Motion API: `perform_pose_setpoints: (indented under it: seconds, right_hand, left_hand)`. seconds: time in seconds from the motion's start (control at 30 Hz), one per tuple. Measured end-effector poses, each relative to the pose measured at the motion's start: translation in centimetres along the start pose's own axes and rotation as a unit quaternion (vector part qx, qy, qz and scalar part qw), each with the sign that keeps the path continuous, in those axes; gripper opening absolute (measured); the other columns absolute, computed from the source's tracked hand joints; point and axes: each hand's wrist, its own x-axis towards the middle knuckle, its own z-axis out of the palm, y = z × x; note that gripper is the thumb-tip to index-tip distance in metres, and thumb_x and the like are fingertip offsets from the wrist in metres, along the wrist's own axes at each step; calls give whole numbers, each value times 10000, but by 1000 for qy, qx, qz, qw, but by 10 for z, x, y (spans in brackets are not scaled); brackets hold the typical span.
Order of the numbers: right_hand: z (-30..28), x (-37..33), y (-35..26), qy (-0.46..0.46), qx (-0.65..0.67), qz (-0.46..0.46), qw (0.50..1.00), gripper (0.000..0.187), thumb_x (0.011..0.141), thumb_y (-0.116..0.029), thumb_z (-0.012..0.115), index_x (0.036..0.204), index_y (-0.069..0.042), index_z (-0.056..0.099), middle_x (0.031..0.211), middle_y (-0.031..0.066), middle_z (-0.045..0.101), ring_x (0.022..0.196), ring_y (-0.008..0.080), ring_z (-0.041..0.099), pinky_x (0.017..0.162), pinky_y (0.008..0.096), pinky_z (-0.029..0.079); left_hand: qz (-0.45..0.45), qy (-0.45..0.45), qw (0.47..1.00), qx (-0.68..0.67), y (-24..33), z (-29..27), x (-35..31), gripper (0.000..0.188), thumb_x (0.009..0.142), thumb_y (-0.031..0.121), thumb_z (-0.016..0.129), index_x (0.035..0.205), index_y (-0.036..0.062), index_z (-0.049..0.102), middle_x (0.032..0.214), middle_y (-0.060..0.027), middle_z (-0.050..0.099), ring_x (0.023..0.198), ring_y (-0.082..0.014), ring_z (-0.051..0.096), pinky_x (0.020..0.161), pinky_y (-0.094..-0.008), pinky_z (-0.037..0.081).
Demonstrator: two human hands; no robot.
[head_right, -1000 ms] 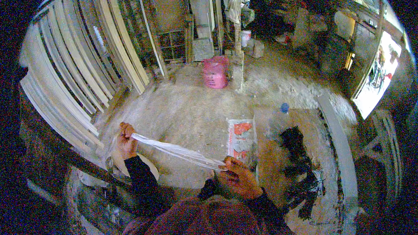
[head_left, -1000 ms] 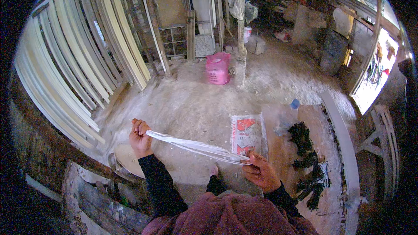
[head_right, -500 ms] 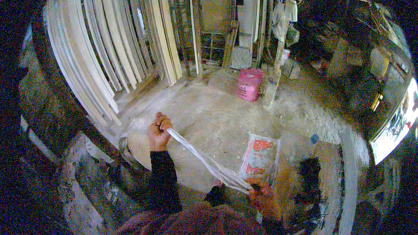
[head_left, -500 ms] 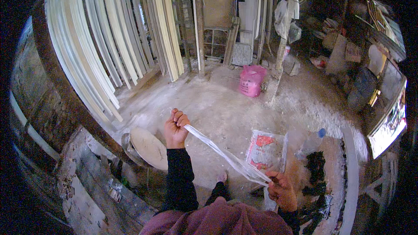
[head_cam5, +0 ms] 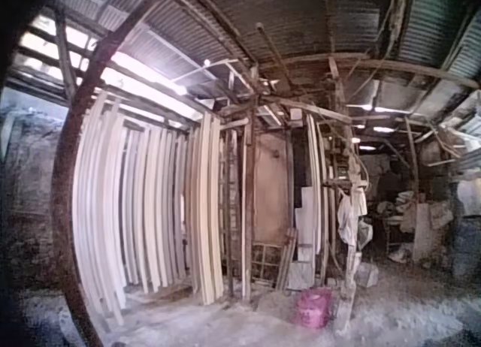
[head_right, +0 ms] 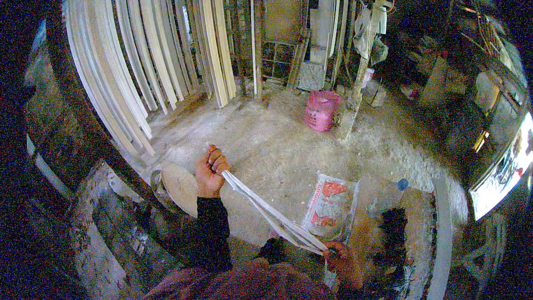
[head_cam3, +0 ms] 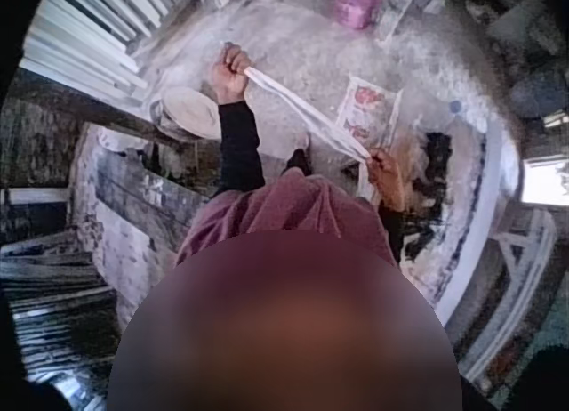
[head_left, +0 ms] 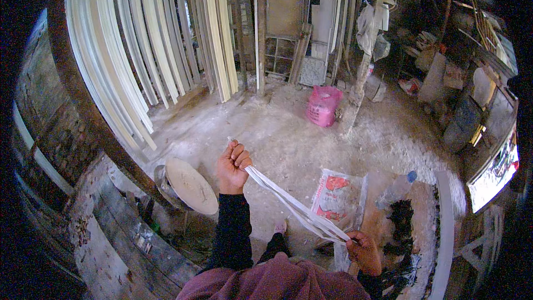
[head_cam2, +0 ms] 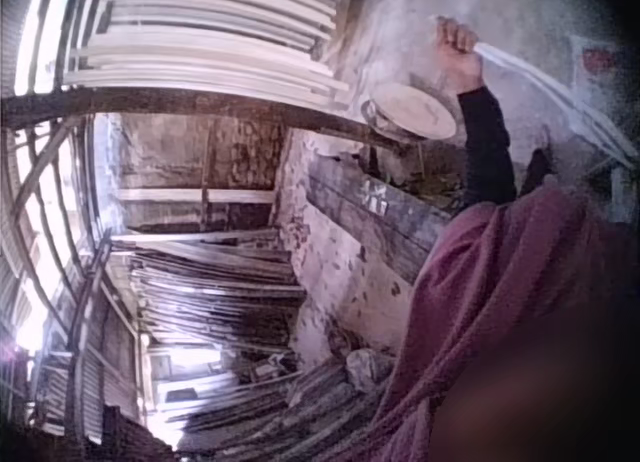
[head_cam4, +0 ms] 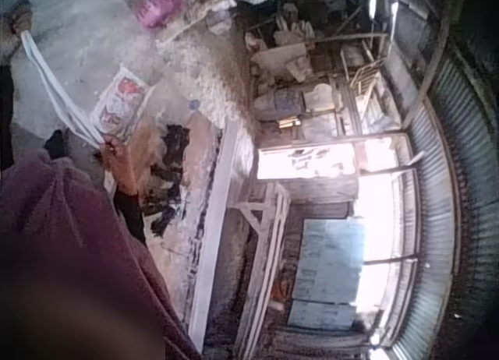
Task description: The person holds a white plastic strip, cuts it into smaller pieces using a knife, and places the cut pieces on a wooden workbench. The person then continues to manipulate and fold the remaining strip.
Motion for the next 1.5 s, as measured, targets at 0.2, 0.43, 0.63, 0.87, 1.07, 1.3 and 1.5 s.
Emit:
perform_pose_setpoints:
  seconds: [0.2, 0.43, 0.63, 0.87, 1.07, 1.3, 1.5]
  right_hand:
    - [0, -6, 0, 32, 71, -36, 996, 168, 806, -177, 577, 903, -42, 551, 680, -8, 515, 512, 65, 432, 435, 206, 369]
    - [-17, 13, 29, 84, 151, -79, 982, 150, 784, -111, 598, 894, -48, 518, 791, 23, 556, 685, 123, 562, 549, 245, 492]
    - [-32, 18, 25, 64, 6, -75, 995, 121, 748, -77, 628, 848, -20, 592, 760, 30, 578, 704, 134, 572, 563, 246, 482]
    - [-36, 28, -40, 45, -411, -296, 861, 130, 677, -82, 652, 804, -55, 650, 755, 102, 601, 687, 231, 578, 611, 297, 457]
    - [0, 38, -85, -32, -372, -364, 853, 132, 701, -106, 662, 820, -56, 639, 753, 89, 601, 692, 212, 586, 616, 293, 463]
    - [21, 48, -97, 5, -160, -212, 964, 173, 741, -198, 658, 819, -55, 598, 748, 65, 593, 704, 167, 588, 623, 280, 473]
    - [36, 61, -75, 141, -103, -305, 936, 381, 670, -201, 724, 969, -50, 544, 889, 75, 584, 749, 165, 589, 652, 271, 476]
  left_hand:
    - [41, 34, 995, 87, -14, 26, -10, 194, 904, 197, 361, 787, 77, 460, 545, 33, 303, 426, -76, 261, 396, -231, 252]
    - [133, 51, 932, 333, -47, 63, -31, 275, 891, 311, 389, 711, 106, 430, 538, 45, 279, 422, -60, 225, 392, -216, 196]
    - [92, 17, 906, 413, -54, 70, -35, 289, 875, 333, 417, 692, 111, 433, 532, 50, 287, 431, -54, 226, 404, -216, 180]
    - [-108, 55, 740, 662, -94, 52, -38, 277, 889, 310, 424, 808, 63, 518, 637, 36, 438, 557, -44, 376, 492, -192, 289]
    - [-222, -96, 641, 729, -150, 29, -52, 270, 909, 237, 409, 996, 3, 513, 841, -13, 530, 800, -113, 487, 714, -243, 405]
    - [-225, -171, 708, 647, -166, 24, -61, 306, 874, 216, 509, 1098, 10, 469, 838, -6, 529, 767, -79, 459, 692, -227, 395]
    - [-205, -143, 660, 708, -165, 25, -53, 202, 868, 205, 521, 991, 46, 510, 777, 23, 523, 702, -56, 450, 615, -211, 384]
